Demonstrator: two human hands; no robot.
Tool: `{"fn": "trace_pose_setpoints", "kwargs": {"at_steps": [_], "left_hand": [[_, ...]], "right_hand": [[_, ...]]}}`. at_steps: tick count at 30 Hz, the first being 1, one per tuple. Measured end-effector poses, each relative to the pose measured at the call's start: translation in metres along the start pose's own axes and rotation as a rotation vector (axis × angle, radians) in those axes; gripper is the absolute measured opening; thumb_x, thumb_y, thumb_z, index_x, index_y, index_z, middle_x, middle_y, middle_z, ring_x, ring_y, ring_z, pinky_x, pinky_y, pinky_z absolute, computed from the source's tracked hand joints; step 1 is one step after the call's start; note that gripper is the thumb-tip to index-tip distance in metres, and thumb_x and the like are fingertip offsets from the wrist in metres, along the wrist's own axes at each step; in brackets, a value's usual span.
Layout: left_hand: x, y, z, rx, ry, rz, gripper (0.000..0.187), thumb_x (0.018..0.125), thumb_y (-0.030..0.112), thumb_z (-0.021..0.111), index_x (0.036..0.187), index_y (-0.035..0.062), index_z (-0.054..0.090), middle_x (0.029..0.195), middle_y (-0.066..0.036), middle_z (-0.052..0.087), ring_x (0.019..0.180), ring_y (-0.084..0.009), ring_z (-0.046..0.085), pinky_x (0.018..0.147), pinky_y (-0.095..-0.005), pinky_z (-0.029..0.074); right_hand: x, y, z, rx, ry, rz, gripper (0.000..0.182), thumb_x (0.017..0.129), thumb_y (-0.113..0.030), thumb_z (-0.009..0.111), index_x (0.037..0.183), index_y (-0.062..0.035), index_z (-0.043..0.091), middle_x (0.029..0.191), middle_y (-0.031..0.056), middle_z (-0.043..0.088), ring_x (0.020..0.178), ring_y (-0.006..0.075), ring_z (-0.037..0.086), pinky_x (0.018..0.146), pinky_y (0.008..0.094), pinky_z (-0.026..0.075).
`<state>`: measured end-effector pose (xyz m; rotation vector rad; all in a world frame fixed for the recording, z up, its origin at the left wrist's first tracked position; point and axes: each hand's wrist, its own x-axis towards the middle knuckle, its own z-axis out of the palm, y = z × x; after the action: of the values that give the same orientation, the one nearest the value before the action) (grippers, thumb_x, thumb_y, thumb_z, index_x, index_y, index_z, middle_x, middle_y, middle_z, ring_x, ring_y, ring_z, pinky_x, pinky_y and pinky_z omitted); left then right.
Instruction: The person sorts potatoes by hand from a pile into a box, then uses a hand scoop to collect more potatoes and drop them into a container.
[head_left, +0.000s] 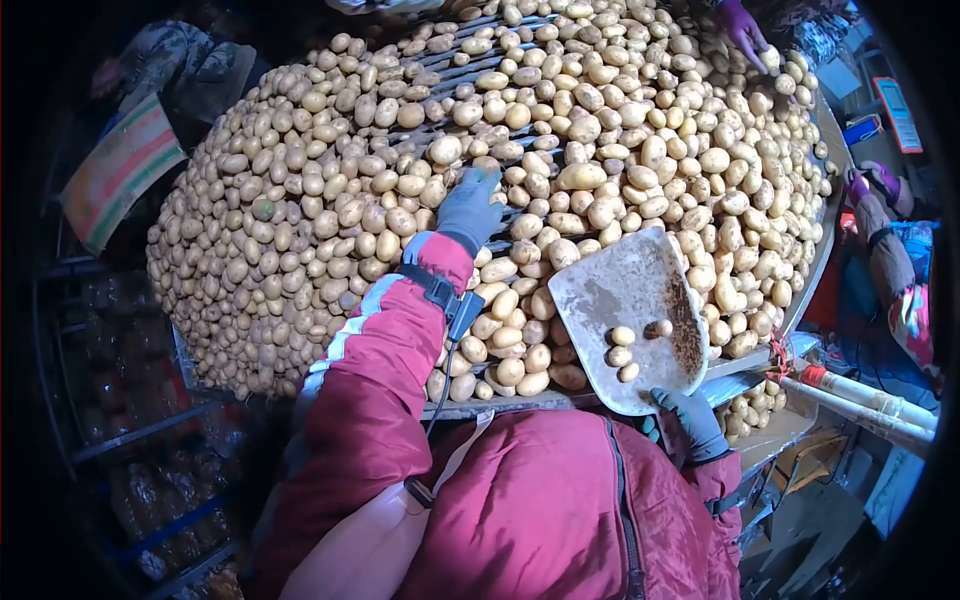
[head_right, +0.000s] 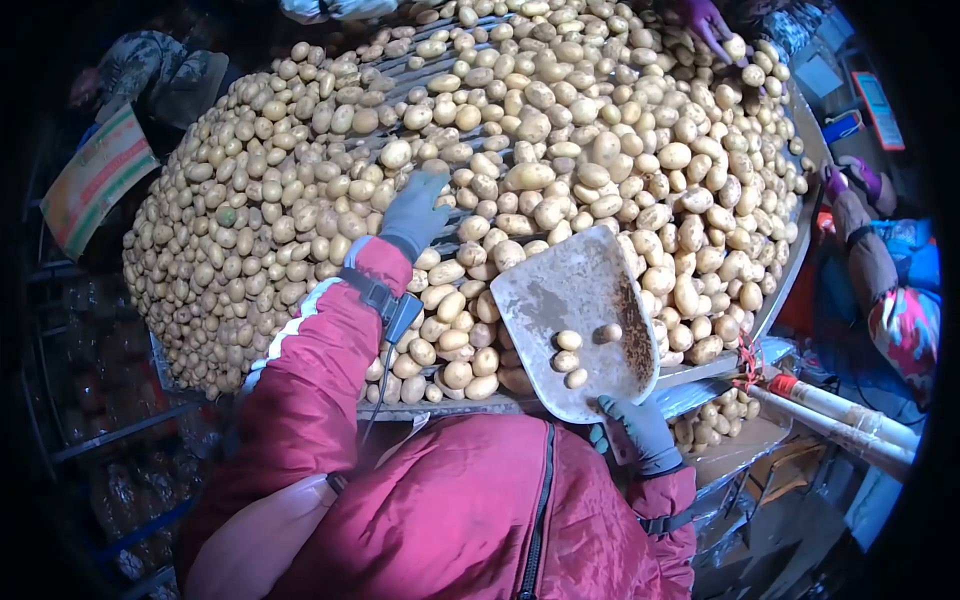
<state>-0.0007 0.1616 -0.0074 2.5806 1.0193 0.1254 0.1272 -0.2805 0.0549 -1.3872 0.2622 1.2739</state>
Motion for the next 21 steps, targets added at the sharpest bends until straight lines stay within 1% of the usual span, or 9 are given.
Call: {"fn": "trace_pose_setpoints", "kwargs": {"at_steps": [4, 6, 9, 10, 12, 15, 18, 20, 21], "left_hand": [[0.011, 0.003, -0.007, 0.119, -0.073, -0.038, 0.046, 0.083, 0.025, 0.074, 0.125, 0.0097, 0.062, 0.124, -0.018, 0.057, 0.114, -0.0383, 0.06, 0.095, -0.0461, 0.051], [0.016, 0.0, -0.003, 0.332, -0.053, 0.118, 0.039, 0.082, 0.025, 0.074, 0.115, 0.0091, 0.064, 0.117, -0.017, 0.06, 0.108, -0.0389, 0.062, 0.092, -0.047, 0.051], [0.003, 0.005, 0.0, 0.267, -0.126, 0.075, 0.035, 0.08, 0.024, 0.075, 0.11, 0.0084, 0.063, 0.11, -0.018, 0.062, 0.103, -0.0384, 0.062, 0.089, -0.0471, 0.051], [0.002, -0.001, 0.005, 0.27, -0.125, 0.079, 0.035, 0.08, 0.024, 0.075, 0.11, 0.0084, 0.063, 0.11, -0.018, 0.062, 0.103, -0.0384, 0.062, 0.089, -0.0471, 0.051], [-0.005, -0.021, 0.019, 0.16, 0.028, 0.133, 0.032, 0.082, 0.022, 0.073, 0.109, 0.0084, 0.063, 0.109, -0.019, 0.063, 0.101, -0.0377, 0.063, 0.089, -0.0465, 0.051], [-0.027, -0.024, 0.014, 0.068, 0.051, 0.043, 0.031, 0.084, 0.016, 0.069, 0.114, 0.0074, 0.064, 0.11, -0.019, 0.063, 0.104, -0.0386, 0.062, 0.091, -0.0457, 0.051], [-0.04, -0.023, 0.009, -0.034, 0.053, -0.045, 0.034, 0.084, 0.012, 0.067, 0.117, 0.0061, 0.063, 0.111, -0.02, 0.062, 0.105, -0.0416, 0.06, 0.094, -0.0468, 0.05], [-0.041, -0.029, 0.011, -0.003, 0.082, 0.016, 0.035, 0.085, 0.007, 0.067, 0.119, 0.0054, 0.063, 0.111, -0.015, 0.065, 0.102, -0.033, 0.065, 0.089, -0.0402, 0.054], [-0.039, -0.036, 0.015, -0.002, 0.087, 0.018, 0.035, 0.085, 0.007, 0.067, 0.119, 0.0054, 0.063, 0.111, -0.015, 0.065, 0.102, -0.033, 0.065, 0.089, -0.0402, 0.054]], "right_hand": [[-0.008, -0.018, 0.0, -0.04, -0.055, 0.146, 0.036, 0.091, -0.009, 0.067, 0.123, 0.0038, 0.056, 0.084, 0.0131, 0.068, 0.054, 0.0234, 0.063, 0.045, 0.0349, 0.053], [-0.011, -0.021, 0.003, 0.0, -0.07, 0.157, 0.036, 0.09, -0.01, 0.068, 0.121, 0.0042, 0.057, 0.083, 0.0127, 0.067, 0.052, 0.0233, 0.062, 0.044, 0.0345, 0.052], [-0.008, -0.017, -0.003, -0.008, -0.072, 0.175, 0.035, 0.089, -0.01, 0.068, 0.12, 0.0043, 0.058, 0.083, 0.013, 0.067, 0.051, 0.0235, 0.062, 0.043, 0.0343, 0.051], [-0.008, -0.019, -0.003, -0.003, -0.072, 0.172, 0.035, 0.089, -0.01, 0.068, 0.12, 0.0043, 0.058, 0.083, 0.013, 0.067, 0.051, 0.0235, 0.062, 0.043, 0.0343, 0.051], [-0.011, -0.022, 0.0, -0.057, -0.048, 0.165, 0.034, 0.089, -0.009, 0.068, 0.119, 0.004, 0.059, 0.085, 0.0126, 0.068, 0.055, 0.0225, 0.063, 0.046, 0.0333, 0.052], [-0.005, -0.012, 0.0, -0.023, -0.019, 0.064, 0.035, 0.089, -0.009, 0.068, 0.121, 0.0036, 0.059, 0.088, 0.0112, 0.069, 0.06, 0.0209, 0.064, 0.049, 0.0323, 0.053], [-0.009, -0.022, 0.001, -0.049, -0.05, 0.117, 0.035, 0.089, -0.008, 0.068, 0.121, 0.0035, 0.059, 0.091, 0.0103, 0.069, 0.063, 0.0198, 0.064, 0.051, 0.0319, 0.053], [-0.007, -0.018, -0.002, -0.026, -0.059, 0.119, 0.035, 0.089, -0.009, 0.068, 0.12, 0.0036, 0.06, 0.091, 0.0106, 0.07, 0.062, 0.0199, 0.064, 0.051, 0.0321, 0.052], [-0.006, -0.018, -0.004, -0.002, -0.061, 0.121, 0.034, 0.089, -0.009, 0.068, 0.12, 0.0037, 0.06, 0.091, 0.0109, 0.07, 0.061, 0.0201, 0.064, 0.05, 0.0322, 0.052]]}}
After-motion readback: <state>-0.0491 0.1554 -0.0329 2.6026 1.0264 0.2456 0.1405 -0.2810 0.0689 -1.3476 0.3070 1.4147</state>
